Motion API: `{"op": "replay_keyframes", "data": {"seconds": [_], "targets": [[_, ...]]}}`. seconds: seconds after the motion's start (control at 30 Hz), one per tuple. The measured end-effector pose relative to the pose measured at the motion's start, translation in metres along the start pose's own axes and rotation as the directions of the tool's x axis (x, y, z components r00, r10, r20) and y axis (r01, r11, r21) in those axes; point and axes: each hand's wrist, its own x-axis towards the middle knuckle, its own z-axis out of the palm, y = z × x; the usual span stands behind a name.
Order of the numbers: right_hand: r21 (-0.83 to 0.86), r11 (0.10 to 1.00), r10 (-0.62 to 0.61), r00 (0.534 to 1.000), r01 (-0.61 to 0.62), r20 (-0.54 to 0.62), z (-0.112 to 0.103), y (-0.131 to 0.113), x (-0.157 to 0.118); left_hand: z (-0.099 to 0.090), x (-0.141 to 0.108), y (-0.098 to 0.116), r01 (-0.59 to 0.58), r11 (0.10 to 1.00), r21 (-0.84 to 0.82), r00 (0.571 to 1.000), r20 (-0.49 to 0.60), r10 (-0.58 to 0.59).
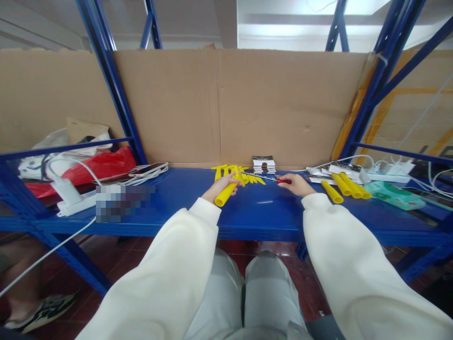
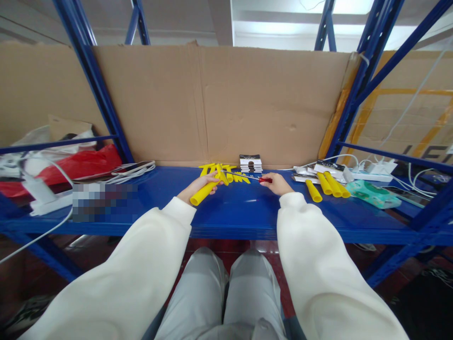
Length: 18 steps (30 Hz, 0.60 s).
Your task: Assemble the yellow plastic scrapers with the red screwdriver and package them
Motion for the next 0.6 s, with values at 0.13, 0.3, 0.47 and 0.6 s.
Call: {"op": "replay_keyframes", "data": {"seconds": [0.13,0.3,0.47,0.6], "targets": [[-0.014,1.0,-0.024,1.0,0.024,-0.003,0.001,0.002,0.0,0.002,-0.004,0.002,0.026,1.0,-0.01,1.0,0.009,-0.026],[-0.074,0.997,-0.022,1.0,0.02,-0.015,0.001,0.001,0.001,0.002,-0.002,0.0,0.015,0.999,0.041,1.0,-0.027,-0.014],[-0.154,0.987,-0.04,0.999,0.04,0.007,-0.002,-0.007,0.0,0.004,-0.003,-0.001,-0.019,0.989,0.146,0.992,-0.12,0.036],[-0.197,0.978,-0.056,0.997,0.064,0.045,-0.007,-0.016,-0.004,0.007,-0.009,0.001,-0.02,0.981,0.193,0.987,-0.152,0.05]]}}
